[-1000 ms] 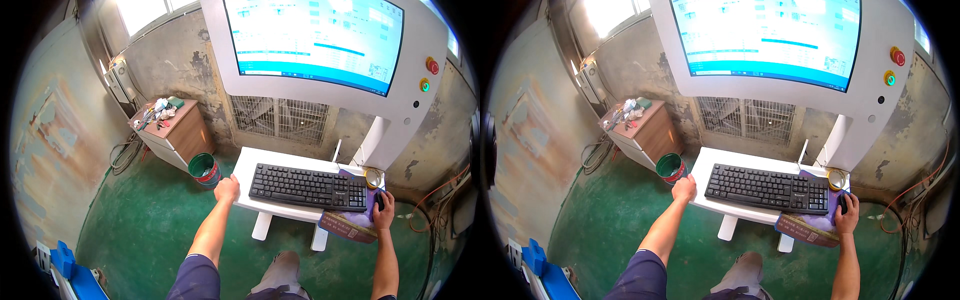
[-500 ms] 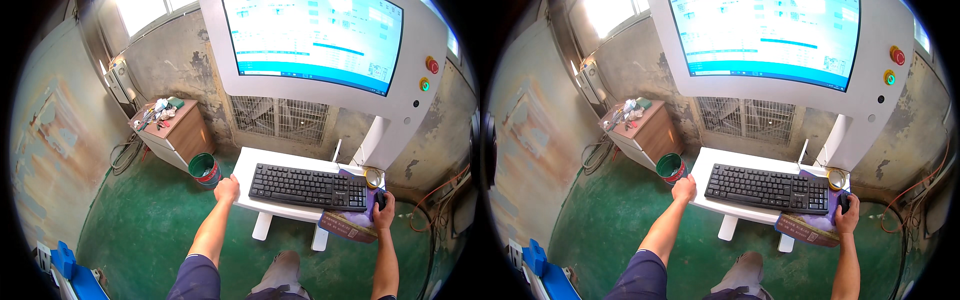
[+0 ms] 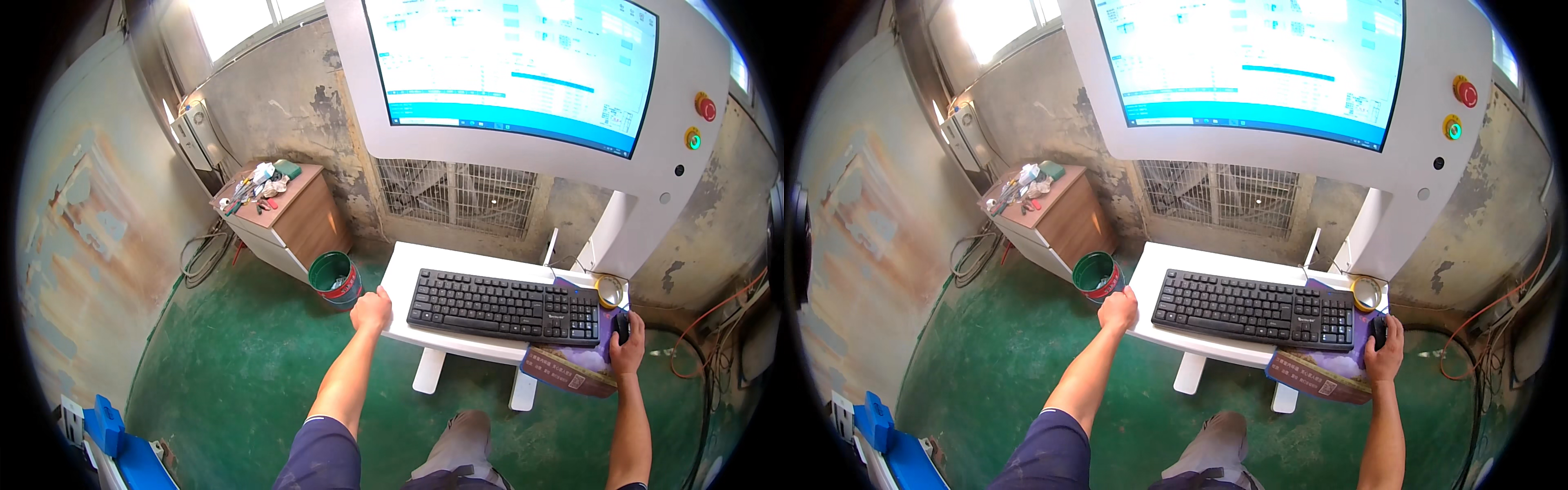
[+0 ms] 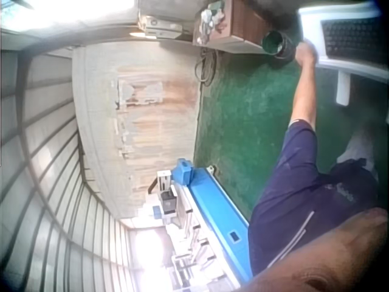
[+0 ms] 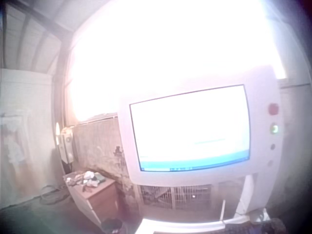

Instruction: The person operates a CNC machine using a computer interface with a keyboard and mouse, then walks through the workshop to inspect the machinery and returns to the control station.

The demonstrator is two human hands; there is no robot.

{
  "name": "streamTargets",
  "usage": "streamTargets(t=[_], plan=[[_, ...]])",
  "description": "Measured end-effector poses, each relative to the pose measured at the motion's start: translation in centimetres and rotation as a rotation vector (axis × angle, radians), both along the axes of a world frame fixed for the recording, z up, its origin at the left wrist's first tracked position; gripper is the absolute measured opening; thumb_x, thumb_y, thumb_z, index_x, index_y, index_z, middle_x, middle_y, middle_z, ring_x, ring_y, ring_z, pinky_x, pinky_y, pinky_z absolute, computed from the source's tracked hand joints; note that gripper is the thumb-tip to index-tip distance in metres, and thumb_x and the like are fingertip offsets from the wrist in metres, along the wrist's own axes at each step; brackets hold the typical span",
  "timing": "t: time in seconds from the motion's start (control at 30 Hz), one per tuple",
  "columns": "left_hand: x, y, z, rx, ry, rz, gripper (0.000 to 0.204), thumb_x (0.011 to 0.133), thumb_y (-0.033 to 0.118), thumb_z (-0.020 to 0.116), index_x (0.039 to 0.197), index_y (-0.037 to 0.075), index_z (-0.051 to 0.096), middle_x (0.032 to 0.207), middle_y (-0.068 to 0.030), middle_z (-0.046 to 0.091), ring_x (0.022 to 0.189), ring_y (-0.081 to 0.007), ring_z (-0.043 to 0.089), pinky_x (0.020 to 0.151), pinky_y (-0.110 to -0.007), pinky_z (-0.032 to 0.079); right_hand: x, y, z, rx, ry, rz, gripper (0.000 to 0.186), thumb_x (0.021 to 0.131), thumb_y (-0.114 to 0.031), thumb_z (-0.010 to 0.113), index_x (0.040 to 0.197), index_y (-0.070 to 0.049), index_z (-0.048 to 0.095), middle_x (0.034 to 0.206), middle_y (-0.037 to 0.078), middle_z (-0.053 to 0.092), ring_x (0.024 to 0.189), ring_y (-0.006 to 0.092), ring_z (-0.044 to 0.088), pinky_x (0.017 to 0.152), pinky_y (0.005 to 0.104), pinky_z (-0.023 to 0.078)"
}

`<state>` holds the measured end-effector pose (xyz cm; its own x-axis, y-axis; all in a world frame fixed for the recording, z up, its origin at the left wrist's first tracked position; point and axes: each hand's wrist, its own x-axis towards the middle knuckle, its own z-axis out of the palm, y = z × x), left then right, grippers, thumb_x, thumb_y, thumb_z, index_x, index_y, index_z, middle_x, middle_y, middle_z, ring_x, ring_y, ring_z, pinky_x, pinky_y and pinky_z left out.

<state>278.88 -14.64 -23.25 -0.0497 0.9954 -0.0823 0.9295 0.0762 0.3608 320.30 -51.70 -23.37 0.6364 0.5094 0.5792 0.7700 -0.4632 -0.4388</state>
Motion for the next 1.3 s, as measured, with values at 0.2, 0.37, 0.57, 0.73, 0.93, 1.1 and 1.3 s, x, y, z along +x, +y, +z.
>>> streamTargets(t=[0.2, 0.37, 0.57, 0.73, 0.93, 1.1, 1.3], plan=[[0.2, -0.1, 0.1, 0.007, -0.008, -0.01, 0.061, 0.095, 0.044, 0.03, 0.095, -0.002, 0.07, 0.098, -0.0248, 0.067, 0.096, -0.0394, 0.064, 0.087, -0.047, 0.049, 1.0, -0.5, -0.8, -0.031, 0.034, -0.005, 0.049, 0.073, -0.005, 0.062, 0.12, -0.006, 0.052, 0.125, 0.016, 0.052, 0.116, 0.0358, 0.051, 0.099, 0.0396, 0.041], [0.1, -0.1, 0.1, 0.01, -0.002, 0.004, 0.058, 0.095, 0.044, 0.033, 0.095, 0.0, 0.07, 0.097, -0.0235, 0.068, 0.096, -0.0387, 0.065, 0.087, -0.046, 0.049, 0.2, -0.1, -0.2, -0.011, 0.01, -0.004, 0.047, 0.072, -0.003, 0.062, 0.118, -0.005, 0.052, 0.122, 0.016, 0.053, 0.114, 0.0349, 0.052, 0.098, 0.0385, 0.042], [0.2, -0.2, 0.2, 0.009, -0.002, 0.006, 0.058, 0.095, 0.044, 0.033, 0.095, 0.0, 0.071, 0.097, -0.0233, 0.068, 0.095, -0.0382, 0.065, 0.087, -0.046, 0.049, 0.7, -0.4, -0.5, -0.035, 0.004, -0.004, 0.047, 0.072, -0.004, 0.063, 0.118, -0.005, 0.052, 0.124, 0.016, 0.052, 0.115, 0.0363, 0.051, 0.099, 0.0401, 0.041], [0.0, -0.2, 0.1, 0.013, 0.005, -0.002, 0.057, 0.095, 0.043, 0.033, 0.094, 0.0, 0.071, 0.096, -0.0233, 0.068, 0.095, -0.0383, 0.065, 0.087, -0.046, 0.049, 0.2, -0.1, 0.0, 0.007, 0.05, 0.018, 0.047, 0.072, -0.005, 0.063, 0.118, -0.005, 0.053, 0.126, 0.016, 0.052, 0.116, 0.0359, 0.051, 0.1, 0.04, 0.041], [0.1, -0.2, 0.1, 0.016, -0.006, -0.009, 0.058, 0.095, 0.044, 0.033, 0.095, -0.001, 0.07, 0.097, -0.0237, 0.068, 0.096, -0.0383, 0.065, 0.087, -0.046, 0.049, 0.8, -0.6, -0.8, -0.061, -0.038, -0.005, 0.049, 0.073, -0.004, 0.062, 0.12, -0.006, 0.051, 0.124, 0.015, 0.052, 0.116, 0.0355, 0.051, 0.098, 0.0398, 0.042], [0.0, -0.4, 0.0, 0.007, -0.007, -0.014, 0.062, 0.095, 0.045, 0.029, 0.095, -0.003, 0.069, 0.098, -0.026, 0.067, 0.097, -0.04, 0.064, 0.088, -0.048, 0.048, 0.0, 0.0, 0.0, 0.006, 0.032, 0.015, 0.045, 0.073, -0.005, 0.063, 0.117, -0.005, 0.052, 0.124, 0.016, 0.052, 0.115, 0.0361, 0.051, 0.098, 0.04, 0.042], [0.1, 0.0, 0.0, 0.016, -0.007, -0.007, 0.06, 0.095, 0.044, 0.031, 0.095, -0.002, 0.07, 0.098, -0.0249, 0.067, 0.096, -0.039, 0.064, 0.087, -0.047, 0.049, 0.9, -0.4, -0.7, -0.026, -0.017, 0.026, 0.049, 0.072, -0.004, 0.063, 0.12, -0.004, 0.051, 0.122, 0.016, 0.053, 0.115, 0.0363, 0.051, 0.098, 0.0399, 0.042]])
